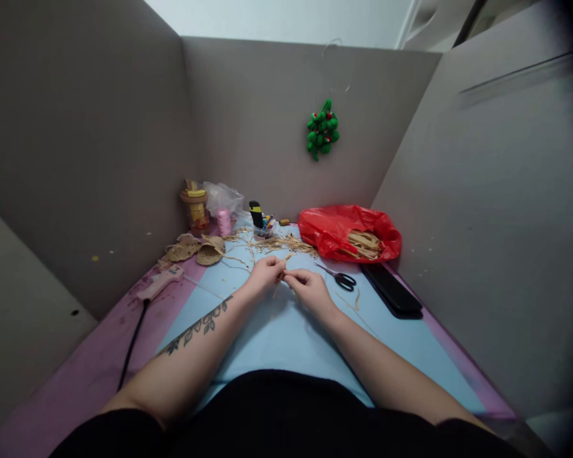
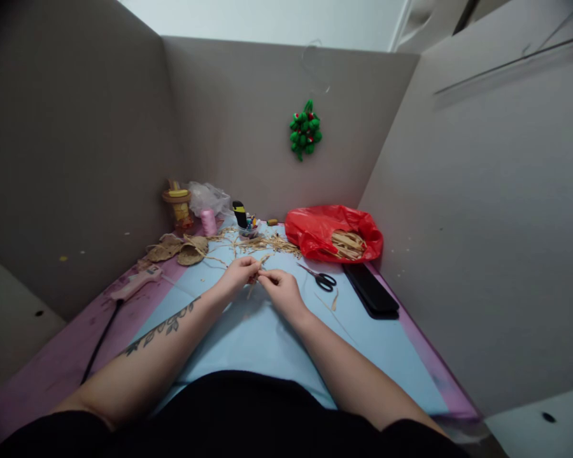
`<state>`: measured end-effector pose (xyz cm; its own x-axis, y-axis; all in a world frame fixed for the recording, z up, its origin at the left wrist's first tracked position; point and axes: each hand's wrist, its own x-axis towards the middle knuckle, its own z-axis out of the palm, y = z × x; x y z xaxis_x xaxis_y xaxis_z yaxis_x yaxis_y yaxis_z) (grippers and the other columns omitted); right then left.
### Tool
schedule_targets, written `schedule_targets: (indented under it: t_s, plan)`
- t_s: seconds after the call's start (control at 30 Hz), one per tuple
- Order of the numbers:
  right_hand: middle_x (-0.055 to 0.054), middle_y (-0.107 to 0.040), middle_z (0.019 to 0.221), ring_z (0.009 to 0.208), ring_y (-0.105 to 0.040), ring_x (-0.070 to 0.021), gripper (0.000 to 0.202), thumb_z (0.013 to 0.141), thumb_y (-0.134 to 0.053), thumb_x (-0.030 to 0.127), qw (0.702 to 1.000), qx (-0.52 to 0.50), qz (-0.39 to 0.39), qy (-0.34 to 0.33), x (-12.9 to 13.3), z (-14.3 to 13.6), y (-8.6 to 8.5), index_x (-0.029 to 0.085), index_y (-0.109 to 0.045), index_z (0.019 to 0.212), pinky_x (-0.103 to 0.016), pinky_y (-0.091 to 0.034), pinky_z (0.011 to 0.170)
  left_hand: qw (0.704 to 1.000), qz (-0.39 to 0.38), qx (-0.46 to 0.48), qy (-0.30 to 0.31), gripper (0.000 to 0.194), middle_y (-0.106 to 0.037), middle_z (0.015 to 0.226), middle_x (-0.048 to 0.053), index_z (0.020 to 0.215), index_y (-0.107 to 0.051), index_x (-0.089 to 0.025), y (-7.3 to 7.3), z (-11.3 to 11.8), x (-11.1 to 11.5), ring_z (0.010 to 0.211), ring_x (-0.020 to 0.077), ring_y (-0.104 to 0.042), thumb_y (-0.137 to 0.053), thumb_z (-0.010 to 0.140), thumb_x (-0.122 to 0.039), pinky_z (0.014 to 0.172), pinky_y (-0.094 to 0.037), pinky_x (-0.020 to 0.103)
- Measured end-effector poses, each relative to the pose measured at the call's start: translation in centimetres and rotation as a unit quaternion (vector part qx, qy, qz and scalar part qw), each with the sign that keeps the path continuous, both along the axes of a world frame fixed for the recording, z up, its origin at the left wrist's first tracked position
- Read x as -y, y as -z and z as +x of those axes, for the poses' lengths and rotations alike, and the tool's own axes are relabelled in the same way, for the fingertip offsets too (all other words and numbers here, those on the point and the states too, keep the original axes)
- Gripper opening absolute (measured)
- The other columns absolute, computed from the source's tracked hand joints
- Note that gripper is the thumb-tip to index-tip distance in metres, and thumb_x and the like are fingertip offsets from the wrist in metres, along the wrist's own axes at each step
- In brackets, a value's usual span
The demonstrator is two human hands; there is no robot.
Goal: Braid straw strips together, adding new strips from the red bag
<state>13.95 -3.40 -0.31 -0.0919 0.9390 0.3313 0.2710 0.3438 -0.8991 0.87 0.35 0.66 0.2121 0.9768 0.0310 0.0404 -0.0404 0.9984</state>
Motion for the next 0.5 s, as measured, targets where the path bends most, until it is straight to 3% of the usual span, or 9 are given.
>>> schedule_targets:
  t_s: [0.13,0.23,0.3,0.4,0.5]
  plan:
    - [-0.005,-0.067,0.08,0.077,-0.058,-0.0192,0.02,0.075,-0.054,0.031,0.997,0.038,0.057,0.03,-0.1,0.4,-0.2,0.019,-0.069,0.079,-0.031,-0.043,0.071,1.0,-0.002,0.01,-0.01,0.018,-0.043,0.047,-0.006,0.061,-0.043,-0.016,-0.4,0.2,0.5,0.042,0.0058,-0.038,-0.049,0.073,-0.028,0.045,-0.032,0.019]
    - [-0.006,-0.064,0.082,0.076,-0.057,-0.0185,0.018,0.073,-0.056,0.032,0.996,0.007,0.049,0.076,-0.4,0.6,-0.3,0.017,-0.064,0.081,-0.03,-0.043,0.068,0.999,0.036,-0.032,-0.017,0.019,-0.042,0.05,-0.006,0.062,-0.043,-0.016,-0.5,0.3,0.8,0.045,0.0062,-0.038,-0.047,0.074,-0.03,0.046,-0.033,0.019]
    - [-0.006,-0.063,0.084,0.076,-0.057,-0.0174,0.022,0.071,-0.058,0.032,0.998,-0.039,0.016,0.056,-0.7,0.6,-0.2,0.017,-0.06,0.086,-0.029,-0.044,0.068,0.996,0.064,-0.061,-0.004,0.019,-0.043,0.053,-0.005,0.063,-0.044,-0.016,-0.4,0.4,0.9,0.048,0.0069,-0.04,-0.046,0.075,-0.031,0.048,-0.033,0.019]
    - [-0.001,-0.06,0.071,0.066,-0.056,-0.0145,0.021,0.069,-0.059,0.033,0.994,-0.096,-0.043,-0.017,-1.1,0.4,0.4,0.017,-0.055,0.083,-0.026,-0.043,0.062,0.988,0.112,-0.103,0.014,0.018,-0.045,0.056,-0.004,0.064,-0.046,-0.015,-0.2,0.5,0.8,0.053,0.0079,-0.042,-0.044,0.076,-0.028,0.051,-0.034,0.019]
    - [0.003,-0.053,0.057,0.055,-0.051,-0.0117,0.017,0.066,-0.061,0.03,0.993,-0.103,-0.054,-0.003,-1.4,0.5,0.7,0.017,-0.053,0.073,-0.024,-0.04,0.056,0.974,0.159,-0.159,0.003,0.018,-0.047,0.058,-0.003,0.063,-0.047,-0.015,0.2,0.5,0.6,0.056,0.0087,-0.042,-0.043,0.076,-0.027,0.052,-0.033,0.02]
